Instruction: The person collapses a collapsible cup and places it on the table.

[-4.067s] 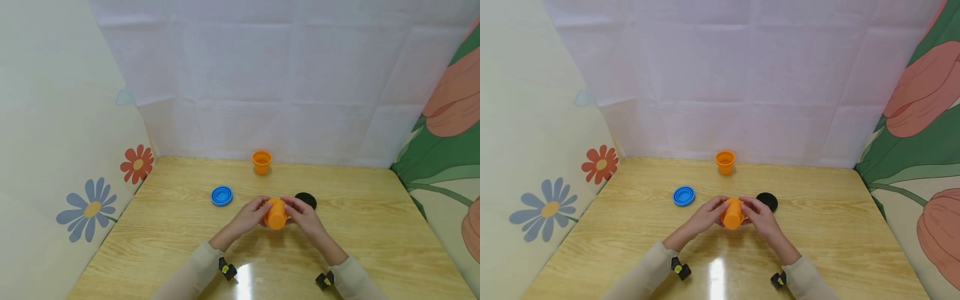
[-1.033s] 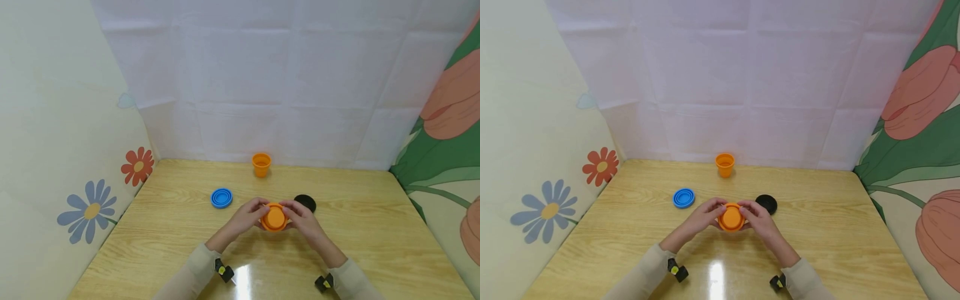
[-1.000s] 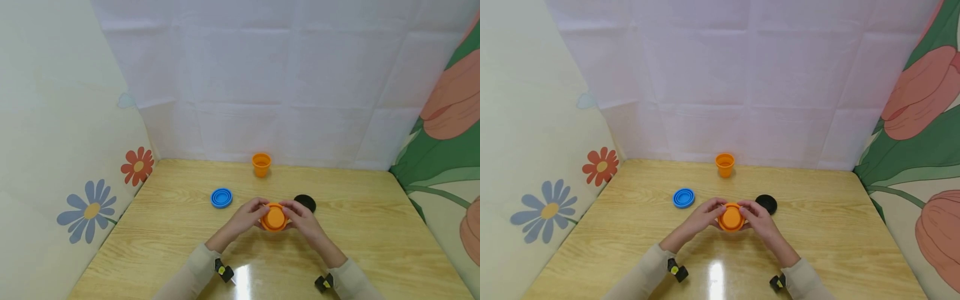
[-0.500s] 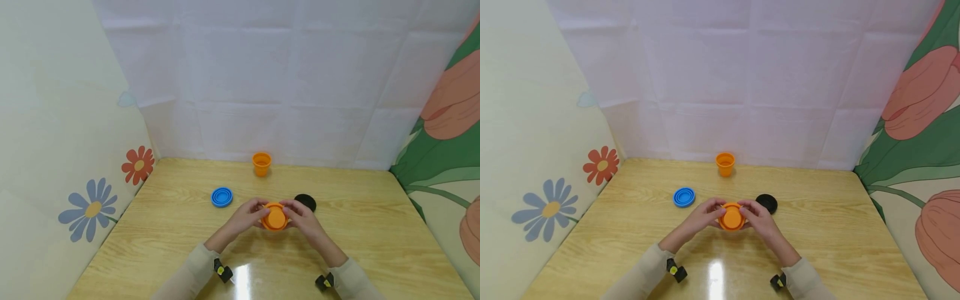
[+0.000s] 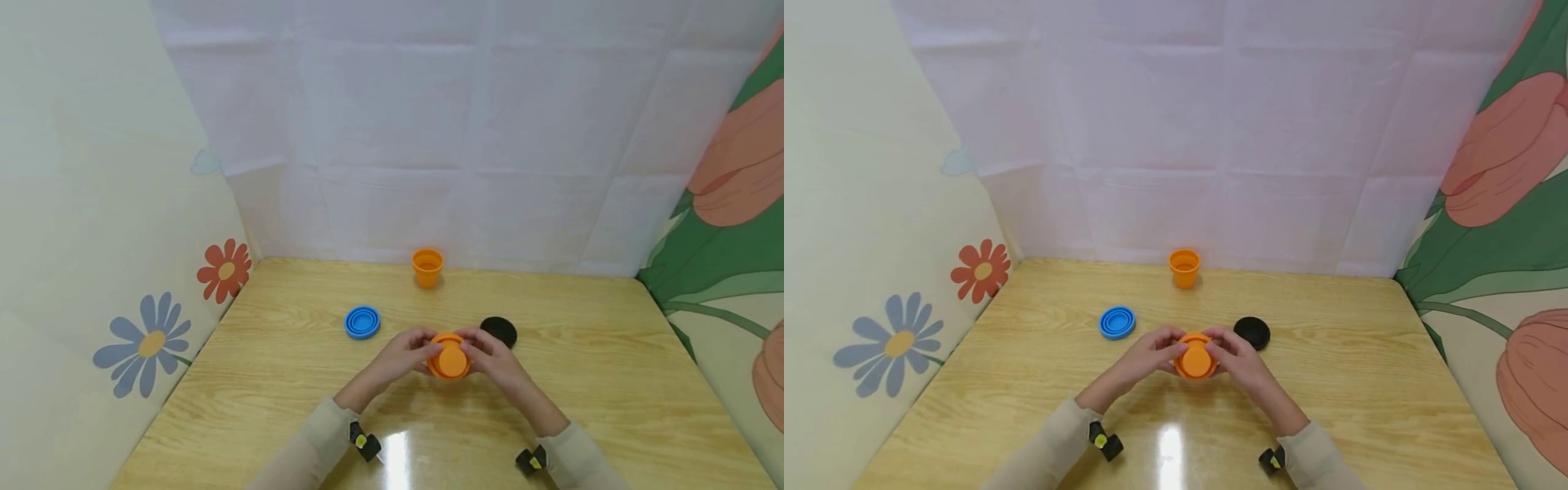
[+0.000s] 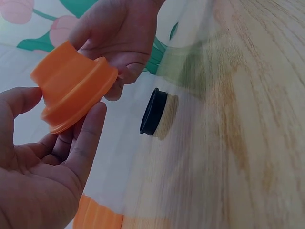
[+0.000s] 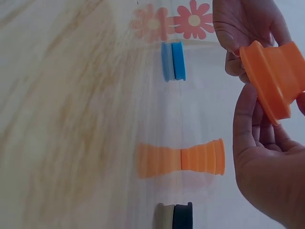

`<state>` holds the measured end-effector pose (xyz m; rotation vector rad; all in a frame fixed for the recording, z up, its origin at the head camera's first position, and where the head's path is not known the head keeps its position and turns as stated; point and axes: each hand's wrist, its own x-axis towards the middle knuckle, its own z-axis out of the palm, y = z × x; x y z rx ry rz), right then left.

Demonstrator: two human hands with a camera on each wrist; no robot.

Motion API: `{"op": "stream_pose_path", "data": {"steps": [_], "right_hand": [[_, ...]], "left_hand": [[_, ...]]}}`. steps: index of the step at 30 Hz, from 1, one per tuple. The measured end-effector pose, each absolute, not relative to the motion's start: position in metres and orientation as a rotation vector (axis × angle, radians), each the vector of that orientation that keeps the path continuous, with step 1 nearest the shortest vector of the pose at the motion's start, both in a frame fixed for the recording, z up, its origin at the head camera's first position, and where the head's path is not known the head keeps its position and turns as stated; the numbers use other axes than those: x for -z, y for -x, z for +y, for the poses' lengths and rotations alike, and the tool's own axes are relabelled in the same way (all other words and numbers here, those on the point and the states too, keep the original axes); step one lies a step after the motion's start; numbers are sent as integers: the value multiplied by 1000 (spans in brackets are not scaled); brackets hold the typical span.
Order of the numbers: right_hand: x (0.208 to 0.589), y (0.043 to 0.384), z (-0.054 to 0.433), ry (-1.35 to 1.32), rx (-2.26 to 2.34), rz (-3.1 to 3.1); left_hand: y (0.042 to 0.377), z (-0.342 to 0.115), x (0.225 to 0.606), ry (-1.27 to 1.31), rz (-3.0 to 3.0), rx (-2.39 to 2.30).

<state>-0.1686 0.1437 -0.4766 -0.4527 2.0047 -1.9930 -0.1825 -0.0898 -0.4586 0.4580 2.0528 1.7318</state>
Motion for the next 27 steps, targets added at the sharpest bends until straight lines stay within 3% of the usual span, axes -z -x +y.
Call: {"op": "stream_pose_path", "data": {"steps": [27], "right_hand": [[482,168,142,667,1793,2290]], "left_hand": [[179,-84,459,-493,2284,-1600]]}}
